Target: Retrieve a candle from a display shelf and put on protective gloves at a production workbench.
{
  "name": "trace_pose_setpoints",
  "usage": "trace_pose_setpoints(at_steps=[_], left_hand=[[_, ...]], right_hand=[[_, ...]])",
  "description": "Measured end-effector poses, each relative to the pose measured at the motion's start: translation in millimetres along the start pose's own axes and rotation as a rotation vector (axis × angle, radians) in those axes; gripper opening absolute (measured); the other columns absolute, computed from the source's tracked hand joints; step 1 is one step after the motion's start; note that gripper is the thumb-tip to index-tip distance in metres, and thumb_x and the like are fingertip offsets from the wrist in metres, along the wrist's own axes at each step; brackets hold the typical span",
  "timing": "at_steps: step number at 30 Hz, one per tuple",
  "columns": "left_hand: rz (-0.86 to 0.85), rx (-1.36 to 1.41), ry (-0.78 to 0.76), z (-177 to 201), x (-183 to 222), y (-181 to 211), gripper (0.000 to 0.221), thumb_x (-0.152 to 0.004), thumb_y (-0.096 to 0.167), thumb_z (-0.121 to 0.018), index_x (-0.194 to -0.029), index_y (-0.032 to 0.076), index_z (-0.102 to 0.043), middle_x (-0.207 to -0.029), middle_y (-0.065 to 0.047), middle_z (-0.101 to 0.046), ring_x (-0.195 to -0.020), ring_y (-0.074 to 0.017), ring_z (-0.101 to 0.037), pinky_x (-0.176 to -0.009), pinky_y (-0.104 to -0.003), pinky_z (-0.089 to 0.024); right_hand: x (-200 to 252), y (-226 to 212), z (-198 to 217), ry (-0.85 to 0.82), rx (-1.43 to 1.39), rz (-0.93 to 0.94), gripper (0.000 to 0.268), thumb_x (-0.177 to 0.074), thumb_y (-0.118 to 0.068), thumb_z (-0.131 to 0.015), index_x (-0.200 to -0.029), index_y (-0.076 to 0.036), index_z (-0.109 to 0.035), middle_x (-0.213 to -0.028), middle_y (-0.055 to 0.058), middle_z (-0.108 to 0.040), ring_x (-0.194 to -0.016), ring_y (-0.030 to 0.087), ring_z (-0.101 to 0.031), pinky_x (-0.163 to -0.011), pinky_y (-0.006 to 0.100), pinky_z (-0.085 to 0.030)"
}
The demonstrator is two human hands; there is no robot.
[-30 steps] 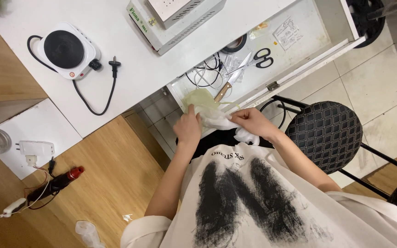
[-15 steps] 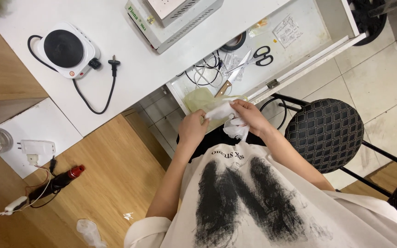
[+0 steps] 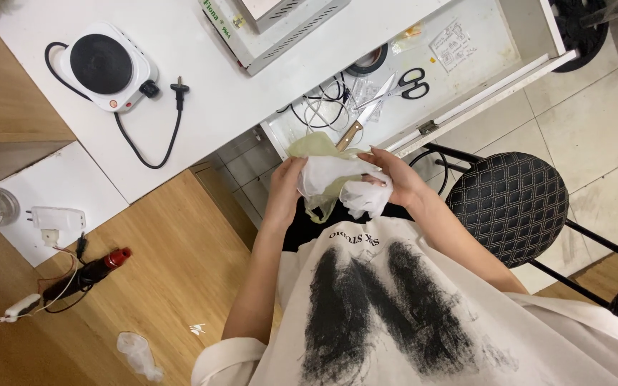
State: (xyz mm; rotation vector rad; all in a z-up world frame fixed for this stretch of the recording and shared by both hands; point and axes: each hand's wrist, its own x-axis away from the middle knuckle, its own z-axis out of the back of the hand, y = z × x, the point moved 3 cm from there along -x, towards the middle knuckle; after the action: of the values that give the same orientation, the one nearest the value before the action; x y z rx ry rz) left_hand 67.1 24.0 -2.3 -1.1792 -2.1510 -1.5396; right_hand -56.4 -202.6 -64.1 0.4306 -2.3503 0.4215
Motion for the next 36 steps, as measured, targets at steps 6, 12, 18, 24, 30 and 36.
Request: trace_pose_setpoints(at_steps=[6,12,18,24,30,36], left_hand=[[-0.033,0.074,0.184,19,10,20,0.031,-0.101,0.022,-0.057,-0.122,0.001,-0.048,-0.106,-0.009,-0.066,-0.096,-0.0173,-0.069,-0.08,-0.036,-0.061],[0.153,-1.26,0.447,-24,89,131,0.058,-0.102,0.053,-0.052,-0.149,0.02,-0.047,-0.09,-0.024,-0.075,-0.09,-0.0333,-0.073,-0.079,-0.042,-0.053],[0.253,-1.531,-0.062,11,51,18,0.069,-0.087,0.07,-0.062,-0.119,0.01,-0.069,-0.096,-0.013,-0.073,-0.092,-0.0286,-0.072,-0.075,-0.042,-0.057],[0.186,-1.112,0.029,0,53,19,0.037,-0.094,0.04,-0.061,-0.093,0.009,-0.082,-0.068,-0.007,-0.069,-0.063,-0.0182,-0.062,-0.062,-0.036,-0.047],[0.116,-0.809,-0.011,4,46,25,0.035,-0.105,0.036,-0.055,-0.105,0.01,-0.079,-0.073,-0.004,-0.054,-0.066,-0.0129,-0.048,-0.063,-0.03,-0.041],[0.043,-0.384,-0.043,0,37,24,0.036,-0.101,0.036,-0.056,-0.113,0.007,-0.074,-0.106,0.001,-0.072,-0.094,-0.0066,-0.063,-0.083,-0.021,-0.048]], right_hand=[[-4,5,-21,0.166,-0.499,-0.013,0.039,-0.111,-0.029,-0.042,-0.122,0.006,-0.054,-0.108,0.016,-0.064,-0.088,0.028,-0.067,-0.082,0.043,-0.062],[-22,9,-5,0.03,-0.461,0.037,0.039,-0.109,-0.025,-0.038,-0.126,0.006,-0.054,-0.117,0.02,-0.065,-0.103,0.034,-0.068,-0.093,0.051,-0.06],[-27,12,-3,0.041,-0.497,-0.012,0.036,-0.111,-0.027,-0.052,-0.124,0.007,-0.054,-0.113,0.018,-0.063,-0.099,0.034,-0.068,-0.092,0.051,-0.06],[-26,18,-42,0.476,-0.35,0.218,0.027,-0.098,-0.032,-0.057,-0.107,-0.009,-0.049,-0.104,0.013,-0.059,-0.098,0.03,-0.063,-0.092,0.054,-0.057],[-62,50,-31,0.407,-0.142,0.447,0.034,-0.099,-0.034,-0.061,-0.115,-0.009,-0.043,-0.105,0.01,-0.05,-0.1,0.025,-0.055,-0.09,0.045,-0.055],[-43,54,-78,0.22,0.254,0.293,0.045,-0.095,-0.018,-0.056,-0.133,-0.016,-0.032,-0.125,0.015,-0.051,-0.11,0.022,-0.057,-0.089,0.04,-0.05]])
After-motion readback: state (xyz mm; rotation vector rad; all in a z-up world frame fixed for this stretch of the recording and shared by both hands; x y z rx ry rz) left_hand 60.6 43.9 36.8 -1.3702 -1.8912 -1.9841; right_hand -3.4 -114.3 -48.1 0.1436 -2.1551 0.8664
